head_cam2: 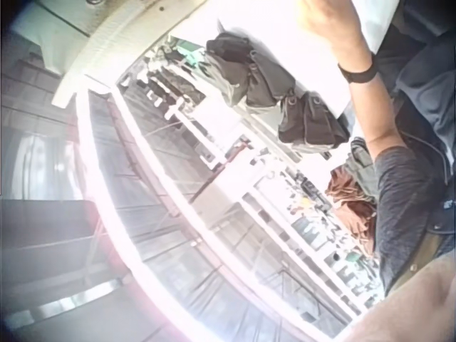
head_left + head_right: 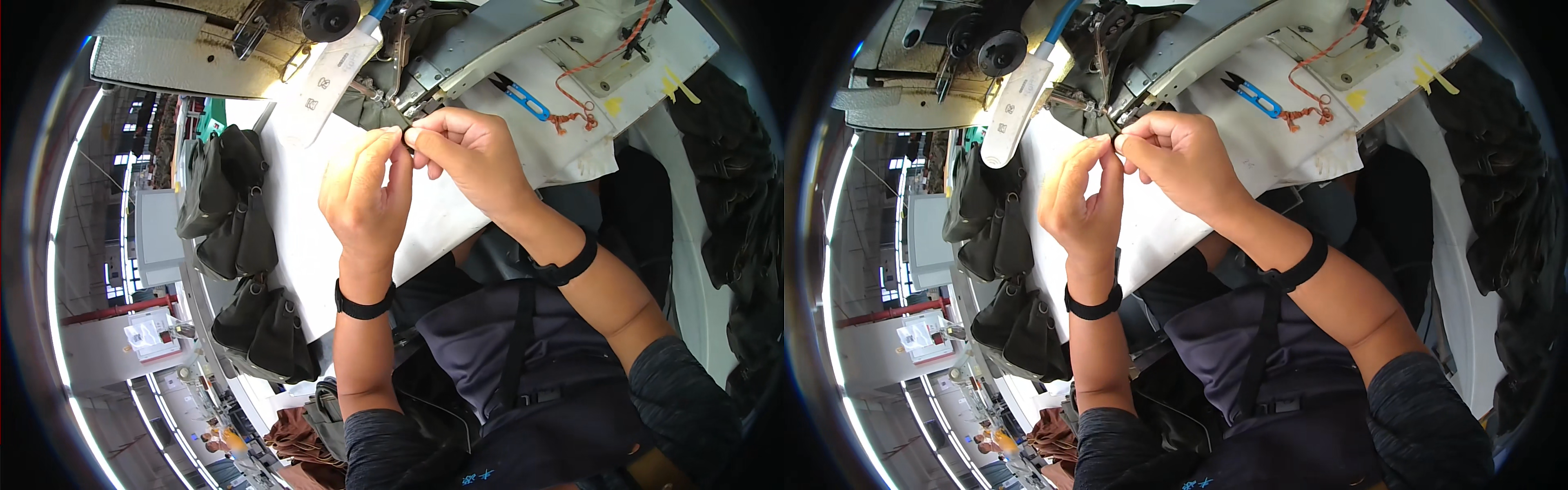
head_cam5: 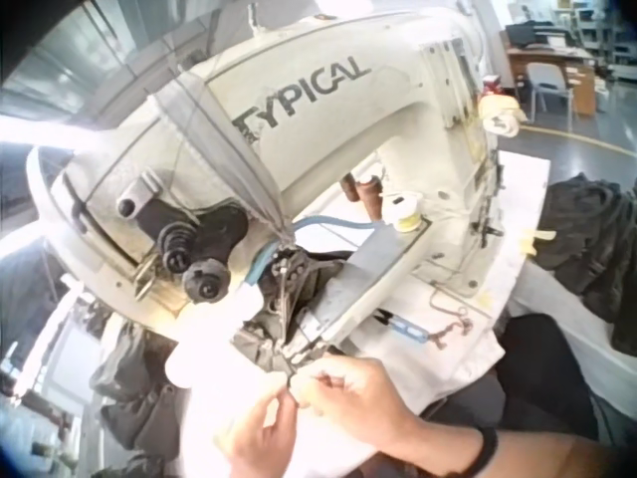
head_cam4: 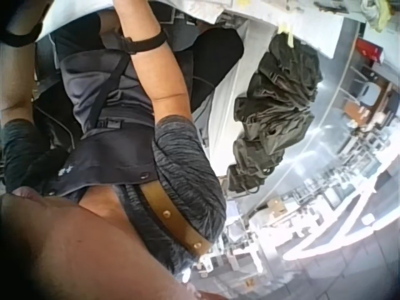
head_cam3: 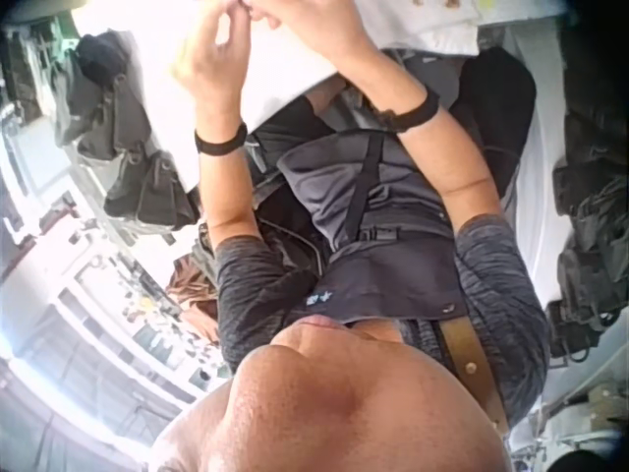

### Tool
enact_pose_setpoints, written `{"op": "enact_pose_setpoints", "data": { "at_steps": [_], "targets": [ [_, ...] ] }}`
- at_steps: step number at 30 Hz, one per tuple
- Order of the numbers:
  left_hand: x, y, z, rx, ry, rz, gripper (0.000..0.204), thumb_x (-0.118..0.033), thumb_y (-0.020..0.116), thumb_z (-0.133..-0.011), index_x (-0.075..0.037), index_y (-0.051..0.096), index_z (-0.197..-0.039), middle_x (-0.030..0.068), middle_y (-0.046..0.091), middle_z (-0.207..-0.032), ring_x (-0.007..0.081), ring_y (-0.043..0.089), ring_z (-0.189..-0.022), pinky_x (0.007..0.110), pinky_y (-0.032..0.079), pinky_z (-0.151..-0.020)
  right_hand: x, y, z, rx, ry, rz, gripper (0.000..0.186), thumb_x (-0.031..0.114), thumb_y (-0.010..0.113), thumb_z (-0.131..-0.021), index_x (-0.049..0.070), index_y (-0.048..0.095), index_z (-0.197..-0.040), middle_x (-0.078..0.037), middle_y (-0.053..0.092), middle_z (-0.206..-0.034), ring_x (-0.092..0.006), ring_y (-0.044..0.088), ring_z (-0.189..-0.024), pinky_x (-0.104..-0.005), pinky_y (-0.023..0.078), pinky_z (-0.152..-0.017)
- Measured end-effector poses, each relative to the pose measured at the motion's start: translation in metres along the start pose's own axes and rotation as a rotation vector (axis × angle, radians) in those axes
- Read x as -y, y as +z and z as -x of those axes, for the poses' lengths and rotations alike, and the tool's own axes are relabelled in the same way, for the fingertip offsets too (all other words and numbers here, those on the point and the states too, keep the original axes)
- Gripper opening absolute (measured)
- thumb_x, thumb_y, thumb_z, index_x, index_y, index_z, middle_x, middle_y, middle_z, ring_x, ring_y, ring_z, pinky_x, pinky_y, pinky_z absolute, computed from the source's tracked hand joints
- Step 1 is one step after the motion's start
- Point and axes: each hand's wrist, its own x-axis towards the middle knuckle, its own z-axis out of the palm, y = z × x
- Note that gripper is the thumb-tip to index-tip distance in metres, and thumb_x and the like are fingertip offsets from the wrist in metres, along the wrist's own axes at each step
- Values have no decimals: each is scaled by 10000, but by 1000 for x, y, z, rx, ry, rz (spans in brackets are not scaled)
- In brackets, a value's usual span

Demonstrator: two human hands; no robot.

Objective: The person uses an industrial sewing machine to stitch a zipper onto a dark green canvas bag. They guide the bag under the needle, sew along the zipper edge, and periodically stop to adjust the fabric and trim threads. The person repeats this process on multiple bags, handling them one at a time.

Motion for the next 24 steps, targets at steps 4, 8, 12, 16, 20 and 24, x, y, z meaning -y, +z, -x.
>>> {"op": "enact_pose_setpoints", "data": {
  "at_steps": [4,8,12,16,20,24],
  "targets": [
    [-5,-2,0,31,-13,-1,252,79,821,-791,-35,755,-1006,92,779,-988,228,742,-846,315,579,-735,-2,-1,-1,-11,9,11,124,91,681,-995,-22,730,-978,-33,712,-799,-65,641,-714,-220,520,-621],
    [-4,0,2,12,4,-38,282,55,829,-774,-51,761,-1026,70,766,-1000,228,733,-864,331,577,-733,-4,0,-7,-29,7,28,176,120,679,-954,-47,729,-975,-54,727,-806,-73,648,-684,-240,523,-598],
    [-3,3,5,-41,-14,-29,280,59,829,-776,-45,758,-1026,72,765,-1005,229,736,-874,334,585,-746,8,0,-13,14,4,150,218,147,672,-958,-62,723,-990,-64,729,-799,-77,647,-667,-239,512,-581],
    [-2,2,6,-52,-7,-52,275,61,832,-778,-41,756,-1022,72,767,-1007,231,740,-883,335,589,-760,18,-5,-17,103,103,151,178,120,667,-980,-43,732,-1005,-46,727,-837,-72,639,-674,-228,531,-618],
    [-2,2,5,-54,24,-92,271,64,832,-780,-38,754,-1019,79,771,-1006,237,745,-884,337,590,-761,15,-8,-21,117,103,195,173,128,659,-974,-28,735,-966,-26,705,-797,-66,619,-645,-222,505,-597],
    [1,1,7,-71,11,-72,284,80,833,-777,-37,756,-1024,90,776,-997,241,751,-874,333,589,-774,18,-4,-24,108,121,237,180,135,663,-957,-31,731,-942,-15,690,-771,-61,607,-628,-223,491,-572]
  ]
}}
